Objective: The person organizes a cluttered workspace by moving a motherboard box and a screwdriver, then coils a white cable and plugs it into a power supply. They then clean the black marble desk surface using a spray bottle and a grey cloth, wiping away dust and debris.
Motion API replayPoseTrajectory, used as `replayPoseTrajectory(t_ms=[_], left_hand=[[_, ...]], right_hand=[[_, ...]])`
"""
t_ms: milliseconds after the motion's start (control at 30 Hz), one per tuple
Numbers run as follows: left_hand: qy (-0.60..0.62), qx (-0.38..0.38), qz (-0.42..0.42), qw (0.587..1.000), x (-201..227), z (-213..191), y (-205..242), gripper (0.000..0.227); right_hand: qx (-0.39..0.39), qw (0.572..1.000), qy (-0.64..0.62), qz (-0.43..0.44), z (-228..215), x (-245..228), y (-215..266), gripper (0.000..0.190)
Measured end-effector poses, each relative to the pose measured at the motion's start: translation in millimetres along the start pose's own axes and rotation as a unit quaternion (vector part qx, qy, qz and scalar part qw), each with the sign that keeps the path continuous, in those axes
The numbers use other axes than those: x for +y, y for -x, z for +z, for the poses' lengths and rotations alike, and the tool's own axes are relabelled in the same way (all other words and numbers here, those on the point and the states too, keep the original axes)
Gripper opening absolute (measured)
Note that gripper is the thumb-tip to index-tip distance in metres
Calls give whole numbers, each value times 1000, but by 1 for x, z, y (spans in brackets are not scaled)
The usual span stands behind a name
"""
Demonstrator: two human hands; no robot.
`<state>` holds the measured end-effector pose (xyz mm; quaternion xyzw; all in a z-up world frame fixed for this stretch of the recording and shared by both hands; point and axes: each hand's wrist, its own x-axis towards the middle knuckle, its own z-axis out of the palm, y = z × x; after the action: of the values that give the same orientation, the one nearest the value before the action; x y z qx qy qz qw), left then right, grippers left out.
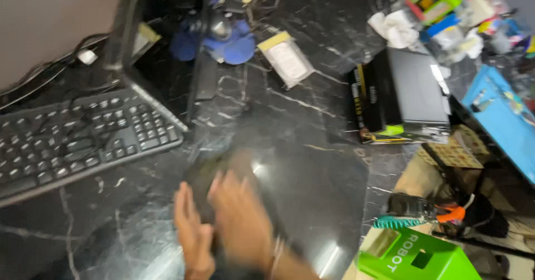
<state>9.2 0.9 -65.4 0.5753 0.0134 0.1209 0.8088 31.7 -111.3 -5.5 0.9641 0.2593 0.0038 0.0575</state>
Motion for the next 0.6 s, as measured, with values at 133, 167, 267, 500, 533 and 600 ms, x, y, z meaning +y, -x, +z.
replayPoseTrajectory(t_ms=[133, 167, 267, 500, 533, 600], left_hand=[[18, 18, -32, 999, 8, -13, -2, 82], [19, 12, -68, 997, 13, -10, -3, 89], [31, -26, -105, 994, 13, -11, -9, 86], [94, -12, -321, 942, 31, -30, -43, 77], [91, -12, -323, 942, 47, -19, -50, 77], [-195, -161, -306, 918, 74, 12, -69, 95]], right_hand=[[120, 983, -139, -21, 53, -41, 91, 65], [76, 995, -49, -51, 62, -28, 108, 78], [22, 995, -24, 96, 66, 41, 160, 91], [101, 945, -145, 276, 40, -28, 47, 71], [99, 944, -148, 279, 37, -54, 41, 71], [74, 949, -254, 172, 31, -97, 25, 66]])
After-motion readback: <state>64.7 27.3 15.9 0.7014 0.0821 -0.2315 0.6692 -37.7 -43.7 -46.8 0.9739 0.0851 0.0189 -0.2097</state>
